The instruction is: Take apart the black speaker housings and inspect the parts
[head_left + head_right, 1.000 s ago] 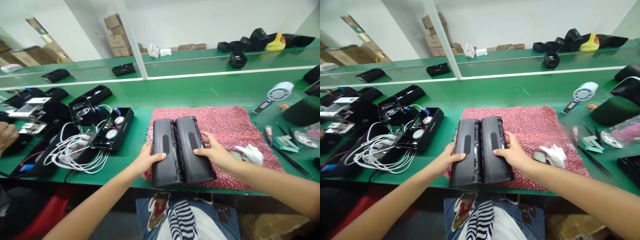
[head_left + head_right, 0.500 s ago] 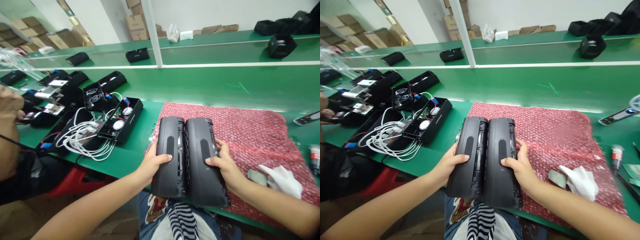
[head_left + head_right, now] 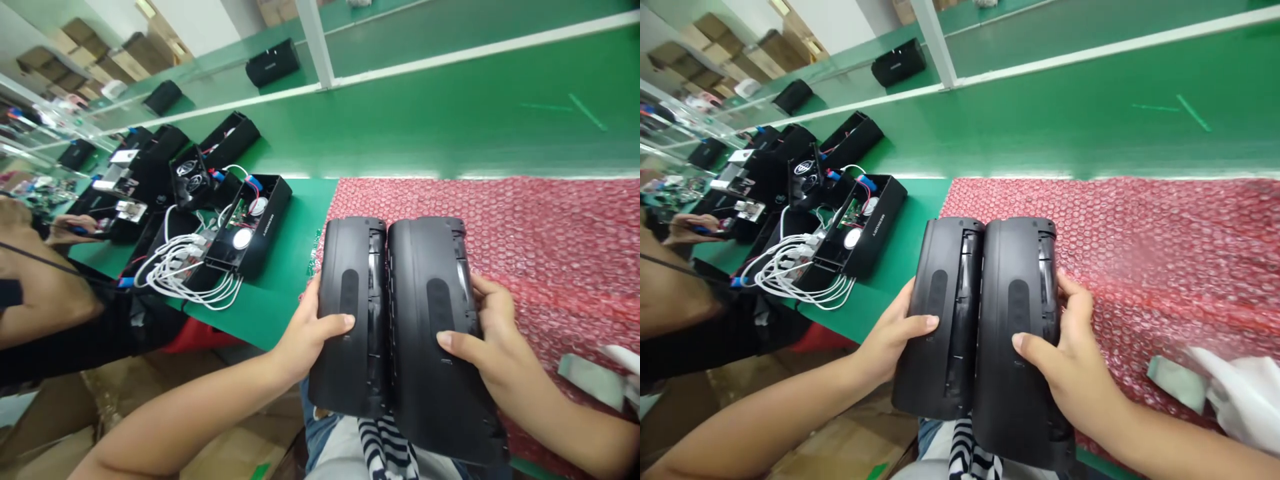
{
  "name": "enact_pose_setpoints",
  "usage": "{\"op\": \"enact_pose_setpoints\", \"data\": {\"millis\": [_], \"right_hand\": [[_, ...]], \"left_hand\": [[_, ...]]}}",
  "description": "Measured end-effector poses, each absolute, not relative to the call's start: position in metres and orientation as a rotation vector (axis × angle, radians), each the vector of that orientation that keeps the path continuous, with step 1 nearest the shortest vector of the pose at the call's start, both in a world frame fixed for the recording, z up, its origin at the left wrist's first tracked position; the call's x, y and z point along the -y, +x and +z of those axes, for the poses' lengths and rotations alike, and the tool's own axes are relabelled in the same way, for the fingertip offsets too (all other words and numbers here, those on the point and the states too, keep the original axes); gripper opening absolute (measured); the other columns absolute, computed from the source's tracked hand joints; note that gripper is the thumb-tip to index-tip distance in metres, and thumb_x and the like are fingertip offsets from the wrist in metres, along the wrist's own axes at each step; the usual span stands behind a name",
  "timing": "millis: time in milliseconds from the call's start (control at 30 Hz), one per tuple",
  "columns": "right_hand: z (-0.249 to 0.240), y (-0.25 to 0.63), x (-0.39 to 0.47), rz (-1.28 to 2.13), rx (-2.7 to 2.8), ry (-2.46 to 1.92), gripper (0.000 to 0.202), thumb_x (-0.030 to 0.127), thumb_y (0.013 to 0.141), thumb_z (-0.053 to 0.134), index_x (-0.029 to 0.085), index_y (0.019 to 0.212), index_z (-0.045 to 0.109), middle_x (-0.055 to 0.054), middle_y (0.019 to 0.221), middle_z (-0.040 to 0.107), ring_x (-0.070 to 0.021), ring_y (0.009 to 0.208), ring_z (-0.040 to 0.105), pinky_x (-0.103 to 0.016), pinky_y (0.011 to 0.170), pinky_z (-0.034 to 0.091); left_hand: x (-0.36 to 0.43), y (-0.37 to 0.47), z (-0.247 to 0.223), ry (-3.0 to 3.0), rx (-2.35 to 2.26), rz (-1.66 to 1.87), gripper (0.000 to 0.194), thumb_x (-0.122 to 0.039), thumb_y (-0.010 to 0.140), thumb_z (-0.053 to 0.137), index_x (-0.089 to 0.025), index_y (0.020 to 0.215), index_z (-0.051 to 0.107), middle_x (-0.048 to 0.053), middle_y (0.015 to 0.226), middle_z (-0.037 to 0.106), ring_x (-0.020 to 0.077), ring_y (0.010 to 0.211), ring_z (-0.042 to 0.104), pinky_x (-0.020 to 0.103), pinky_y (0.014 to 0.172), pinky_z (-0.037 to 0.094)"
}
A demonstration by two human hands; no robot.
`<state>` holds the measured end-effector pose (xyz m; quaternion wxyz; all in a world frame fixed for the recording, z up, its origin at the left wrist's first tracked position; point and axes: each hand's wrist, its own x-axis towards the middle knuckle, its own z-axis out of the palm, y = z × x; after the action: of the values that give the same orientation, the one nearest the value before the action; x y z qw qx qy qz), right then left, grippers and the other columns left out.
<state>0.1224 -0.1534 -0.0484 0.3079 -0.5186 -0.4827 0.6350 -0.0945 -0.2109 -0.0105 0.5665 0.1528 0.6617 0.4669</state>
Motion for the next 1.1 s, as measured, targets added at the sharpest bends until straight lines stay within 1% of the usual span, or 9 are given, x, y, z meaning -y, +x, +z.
{"op": "enact_pose_setpoints", "data": {"millis": [100,167,333,467,567,700,867,1100], "right_hand": [[-0.048,0.1219,0.1544,1.652,1.267,-1.372,0.069,0.04,0.07,0.069,0.031,0.128,0.035,-0.007,0.142,0.048,-0.0309,0.135,0.047,-0.045,0.1,0.052],[-0.0479,0.1219,0.1545,1.635,1.273,-1.368,0.067,0.04,0.07,0.069,0.03,0.128,0.036,-0.007,0.143,0.047,-0.0305,0.136,0.045,-0.044,0.101,0.051],[-0.0446,0.1203,0.1526,1.664,1.283,-1.356,0.071,0.041,0.068,0.067,0.028,0.129,0.034,-0.01,0.141,0.047,-0.0307,0.133,0.048,-0.046,0.103,0.049],[-0.0403,0.1186,0.1513,1.702,1.259,-1.376,0.074,0.042,0.066,0.066,0.027,0.13,0.031,-0.012,0.143,0.043,-0.0306,0.134,0.046,-0.045,0.102,0.05],[-0.0396,0.1185,0.1509,1.702,1.247,-1.37,0.075,0.042,0.065,0.066,0.026,0.13,0.031,-0.012,0.144,0.041,-0.0302,0.136,0.044,-0.045,0.103,0.049],[-0.0419,0.1191,0.1506,1.682,1.268,-1.334,0.072,0.042,0.068,0.066,0.027,0.129,0.031,-0.011,0.142,0.043,-0.0294,0.135,0.045,-0.046,0.105,0.047],[-0.0444,0.1193,0.1506,1.671,1.288,-1.316,0.07,0.042,0.069,0.065,0.027,0.129,0.031,-0.01,0.141,0.043,-0.0293,0.135,0.044,-0.046,0.106,0.046],[-0.0422,0.1186,0.1506,1.684,1.261,-1.326,0.071,0.041,0.067,0.066,0.027,0.128,0.032,-0.01,0.14,0.044,-0.0292,0.133,0.046,-0.045,0.106,0.046]], "left_hand": [[0.2121,-0.0946,-0.0113,0.354,-1.555,1.096,0.087,-0.025,0.057,0.082,-0.024,0.137,0.048,0.007,0.108,0.071,0.0274,0.092,0.068,0.036,0.077,0.058],[0.2123,-0.0946,-0.0117,0.357,-1.569,1.104,0.086,-0.025,0.057,0.083,-0.024,0.135,0.049,0.006,0.11,0.07,0.0261,0.09,0.068,0.035,0.077,0.058],[0.212,-0.0944,-0.0124,0.364,-1.58,1.108,0.089,-0.027,0.058,0.083,-0.022,0.139,0.047,0.008,0.112,0.07,0.0262,0.091,0.069,0.034,0.077,0.057],[0.2117,-0.0947,-0.0131,0.375,-1.572,1.104,0.091,-0.026,0.058,0.082,-0.022,0.14,0.044,0.008,0.112,0.071,0.0261,0.091,0.069,0.035,0.077,0.058],[0.2112,-0.095,-0.0129,0.369,-1.58,1.096,0.09,-0.026,0.056,0.082,-0.021,0.138,0.045,0.007,0.108,0.071,0.0252,0.088,0.069,0.034,0.073,0.059],[0.2102,-0.0934,-0.0113,0.354,-1.594,1.102,0.086,-0.024,0.055,0.082,-0.021,0.134,0.047,0.005,0.102,0.071,0.0225,0.081,0.068,0.032,0.068,0.059],[0.2096,-0.0913,-0.0102,0.34,-1.602,1.109,0.087,-0.024,0.053,0.081,-0.022,0.133,0.047,0.006,0.106,0.071,0.0214,0.077,0.068,0.032,0.066,0.058],[0.2081,-0.0909,-0.0102,0.342,-1.595,1.111,0.085,-0.024,0.053,0.08,-0.021,0.132,0.048,0.006,0.105,0.071,0.0217,0.077,0.068,0.032,0.067,0.059]]}}
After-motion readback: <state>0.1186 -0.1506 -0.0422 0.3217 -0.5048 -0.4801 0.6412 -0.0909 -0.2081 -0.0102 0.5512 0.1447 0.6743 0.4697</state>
